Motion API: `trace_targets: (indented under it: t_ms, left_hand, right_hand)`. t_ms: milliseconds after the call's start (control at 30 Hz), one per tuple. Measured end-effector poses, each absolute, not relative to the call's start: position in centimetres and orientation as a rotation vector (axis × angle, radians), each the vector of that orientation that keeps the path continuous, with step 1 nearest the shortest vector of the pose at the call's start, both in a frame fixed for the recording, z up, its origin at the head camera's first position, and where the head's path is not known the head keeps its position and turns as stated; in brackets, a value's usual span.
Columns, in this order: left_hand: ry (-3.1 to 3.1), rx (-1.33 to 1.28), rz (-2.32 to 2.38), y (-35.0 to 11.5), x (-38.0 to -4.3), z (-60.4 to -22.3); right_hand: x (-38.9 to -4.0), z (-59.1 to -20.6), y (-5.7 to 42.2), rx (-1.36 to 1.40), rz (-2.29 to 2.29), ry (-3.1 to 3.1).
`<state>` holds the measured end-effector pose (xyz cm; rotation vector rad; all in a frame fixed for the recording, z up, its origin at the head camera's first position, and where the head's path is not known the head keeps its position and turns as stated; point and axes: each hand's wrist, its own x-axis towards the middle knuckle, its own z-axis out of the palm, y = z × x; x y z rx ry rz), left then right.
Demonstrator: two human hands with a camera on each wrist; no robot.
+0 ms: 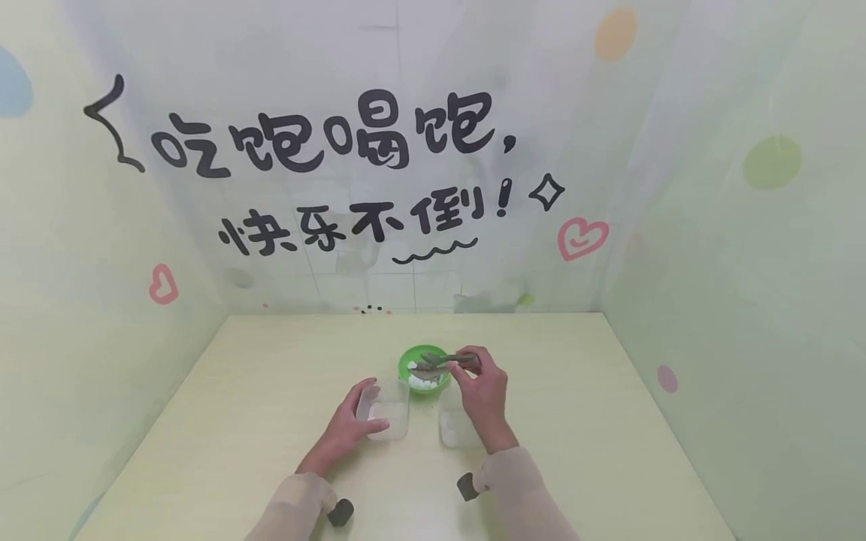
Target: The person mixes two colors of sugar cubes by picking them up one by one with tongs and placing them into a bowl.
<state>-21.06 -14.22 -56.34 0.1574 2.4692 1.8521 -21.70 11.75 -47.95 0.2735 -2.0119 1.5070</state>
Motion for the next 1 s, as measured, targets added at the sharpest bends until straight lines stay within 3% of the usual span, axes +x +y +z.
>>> trace_targets:
  t_ms: [667, 1000]
  left_hand:
    - [2.417, 0.045, 1.818, -13.9, -22.0, -54.2]
    - [2.391, 0.064, 1.833, -14.0, -21.9, -54.3]
  right_hand:
    - [-21.2, -48.7, 15.7, -0.004, 1.51, -1.986]
    - [-20.7, -49.2, 16.1, -0.003, 1.498, -1.975]
